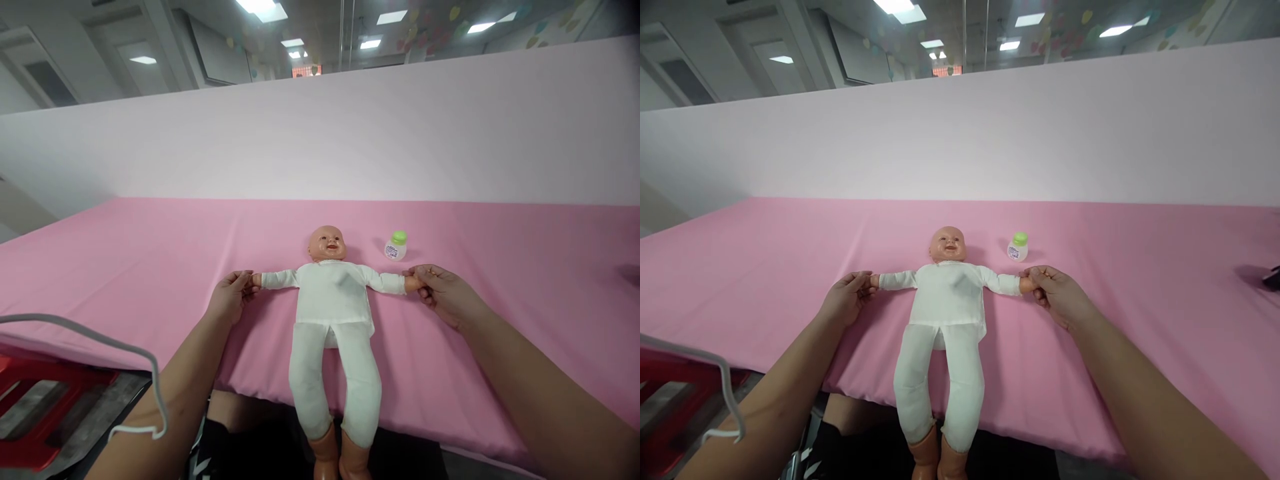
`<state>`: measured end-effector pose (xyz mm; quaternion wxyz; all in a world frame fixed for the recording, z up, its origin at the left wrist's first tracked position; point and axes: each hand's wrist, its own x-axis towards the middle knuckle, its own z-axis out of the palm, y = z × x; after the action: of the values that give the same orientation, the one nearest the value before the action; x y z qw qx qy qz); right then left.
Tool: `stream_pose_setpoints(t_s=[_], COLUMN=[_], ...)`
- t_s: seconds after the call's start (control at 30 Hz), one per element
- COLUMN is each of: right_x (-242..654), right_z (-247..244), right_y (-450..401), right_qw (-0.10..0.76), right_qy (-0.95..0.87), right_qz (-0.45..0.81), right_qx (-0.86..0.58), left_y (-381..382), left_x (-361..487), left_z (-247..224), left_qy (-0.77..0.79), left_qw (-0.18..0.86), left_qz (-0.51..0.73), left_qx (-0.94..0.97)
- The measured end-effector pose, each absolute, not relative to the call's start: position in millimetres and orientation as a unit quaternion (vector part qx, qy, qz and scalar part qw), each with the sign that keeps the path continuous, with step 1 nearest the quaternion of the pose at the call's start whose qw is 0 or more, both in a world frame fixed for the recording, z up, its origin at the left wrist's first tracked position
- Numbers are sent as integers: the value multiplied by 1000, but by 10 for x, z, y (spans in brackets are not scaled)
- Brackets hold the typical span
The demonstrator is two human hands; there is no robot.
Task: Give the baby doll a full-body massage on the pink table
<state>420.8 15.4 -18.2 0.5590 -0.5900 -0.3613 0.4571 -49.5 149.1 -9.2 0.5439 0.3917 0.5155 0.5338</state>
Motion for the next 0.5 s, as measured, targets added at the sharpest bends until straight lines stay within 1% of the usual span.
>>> stream_pose_setpoints(t_s=[0.17,0.33,0.5], right_x=[4213,4226,4187], right_z=[-213,-217,-159], right_y=[184,188,129], right_qw=[577,589,580], right_qy=[-354,-347,-373], right_qz=[433,467,490], right_qx=[-596,-561,-533], left_y=[1479,1477,1491], left_x=[-482,-502,-532], left_z=[-76,-68,-89], left_qy=[523,512,500], left_qw=[538,553,562], left_qz=[535,538,536], left_qx=[389,378,383])
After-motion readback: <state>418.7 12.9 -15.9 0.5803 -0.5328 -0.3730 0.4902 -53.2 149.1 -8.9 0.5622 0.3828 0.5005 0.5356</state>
